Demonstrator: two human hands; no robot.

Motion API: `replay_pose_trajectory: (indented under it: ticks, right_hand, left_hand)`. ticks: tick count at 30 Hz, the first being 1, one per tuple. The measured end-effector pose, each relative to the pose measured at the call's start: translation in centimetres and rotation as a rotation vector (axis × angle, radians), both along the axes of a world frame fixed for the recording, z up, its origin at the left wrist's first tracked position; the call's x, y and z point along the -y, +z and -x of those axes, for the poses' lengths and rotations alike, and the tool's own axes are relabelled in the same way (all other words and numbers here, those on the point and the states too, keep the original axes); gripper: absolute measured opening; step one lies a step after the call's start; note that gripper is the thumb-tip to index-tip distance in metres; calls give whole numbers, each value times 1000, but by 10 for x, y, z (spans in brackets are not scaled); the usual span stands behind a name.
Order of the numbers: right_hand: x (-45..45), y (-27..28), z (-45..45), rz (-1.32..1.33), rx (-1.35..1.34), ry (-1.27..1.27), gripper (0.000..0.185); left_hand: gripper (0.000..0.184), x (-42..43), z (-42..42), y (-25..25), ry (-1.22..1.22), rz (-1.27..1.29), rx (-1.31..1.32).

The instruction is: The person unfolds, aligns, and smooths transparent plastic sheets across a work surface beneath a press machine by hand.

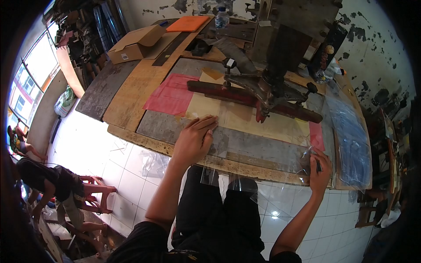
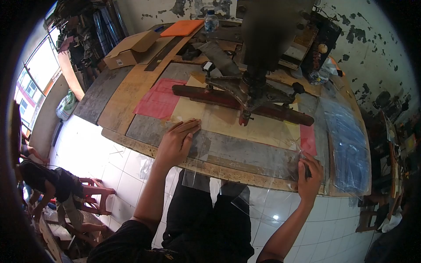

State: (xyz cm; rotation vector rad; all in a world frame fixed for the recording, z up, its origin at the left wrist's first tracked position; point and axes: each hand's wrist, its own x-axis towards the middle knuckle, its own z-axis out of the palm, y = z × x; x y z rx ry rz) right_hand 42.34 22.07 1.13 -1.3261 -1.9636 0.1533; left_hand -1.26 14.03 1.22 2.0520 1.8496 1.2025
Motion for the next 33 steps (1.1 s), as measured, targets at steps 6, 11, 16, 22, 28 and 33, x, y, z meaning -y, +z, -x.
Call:
replay_pose_trajectory:
  ticks: [6,11,16,22,28,33]
  right_hand:
    - [0,-1,1,-17,-13,2,21]
    - [-1,0,-1,-34,2,23,19]
    - [-3,5,2,12,-7,98,31]
    - [-10,16,1,153,101,71,49]
    - [-24,23,24,215,-110,26,38]
    - [-5,21,36,-13,-47,58,18]
  left_hand:
    - [36,1,0,-2,3,-22,-10]
    - [37,3,1,-5,12,-9,-21]
    - [35,3,3,-6,-2,-50,-11]
    - [32,3,3,-11,2,-89,-22]
    - [31,3,1,-13,18,-108,-23]
    - [34,5,3,-16,1,-89,-43]
